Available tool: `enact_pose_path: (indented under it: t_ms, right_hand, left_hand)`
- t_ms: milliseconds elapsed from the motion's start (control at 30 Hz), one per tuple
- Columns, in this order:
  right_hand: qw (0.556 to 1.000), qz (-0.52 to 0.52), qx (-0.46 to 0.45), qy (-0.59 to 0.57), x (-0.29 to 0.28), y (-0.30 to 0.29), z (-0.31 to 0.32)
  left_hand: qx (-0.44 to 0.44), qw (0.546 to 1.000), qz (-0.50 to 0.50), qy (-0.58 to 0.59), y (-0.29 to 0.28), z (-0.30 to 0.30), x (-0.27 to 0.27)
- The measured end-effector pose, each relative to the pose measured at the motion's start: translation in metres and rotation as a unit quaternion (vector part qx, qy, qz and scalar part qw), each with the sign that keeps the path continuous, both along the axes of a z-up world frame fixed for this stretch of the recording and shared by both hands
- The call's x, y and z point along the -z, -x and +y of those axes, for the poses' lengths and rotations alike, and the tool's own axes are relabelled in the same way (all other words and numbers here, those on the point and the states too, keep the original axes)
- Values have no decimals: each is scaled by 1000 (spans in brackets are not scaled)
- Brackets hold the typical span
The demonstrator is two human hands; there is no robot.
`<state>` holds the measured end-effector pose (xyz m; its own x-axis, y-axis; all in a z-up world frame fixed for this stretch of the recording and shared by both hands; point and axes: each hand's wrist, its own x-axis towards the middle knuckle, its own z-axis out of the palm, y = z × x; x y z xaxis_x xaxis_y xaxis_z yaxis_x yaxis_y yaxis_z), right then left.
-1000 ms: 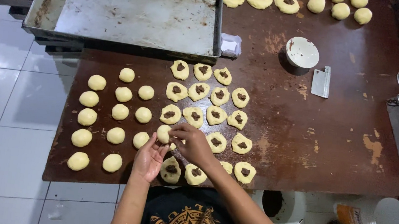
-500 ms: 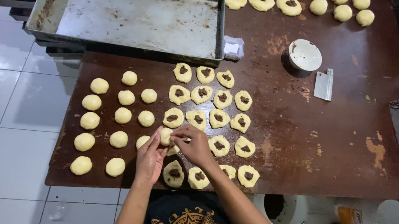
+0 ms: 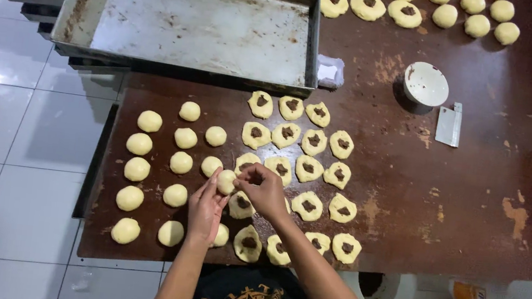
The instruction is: Filling dough balls with chocolate paste and sealing them.
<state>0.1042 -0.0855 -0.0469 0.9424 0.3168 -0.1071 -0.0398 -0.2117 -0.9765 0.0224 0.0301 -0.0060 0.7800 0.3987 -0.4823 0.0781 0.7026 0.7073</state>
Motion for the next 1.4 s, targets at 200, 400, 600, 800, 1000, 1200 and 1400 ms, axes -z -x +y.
enact_pose_path:
  t_ms: [200,400,600,800,1000,1200,1400]
  right_hand:
    - [979,80,-136,-129,-18,-22,25]
    - [991,-94,-56,78,15,-98,84]
    - [921,-289,-52,256,101,-183,128]
    - [897,-352,-101,247,78,-180,131]
    - [892,-263,-185,318,61,-175,122]
    - [948,-265,-33,173,30,-113,64]
    - [919,-47,-217,325,14,-8,-23]
  left_hand:
    - [127,971,-64,-190,-20,19,-6]
    - [3,952,-56,-300,-25,46,-6]
    - [-14,966,-43,-255,9,74,-13]
    - [-46,973,-19,-225,33,100,26]
    - [-51,970,-26,-235,25,94,9]
    - [-49,966,-37,-253,33,81,18]
    - [-19,978,65,-200,48,56,13]
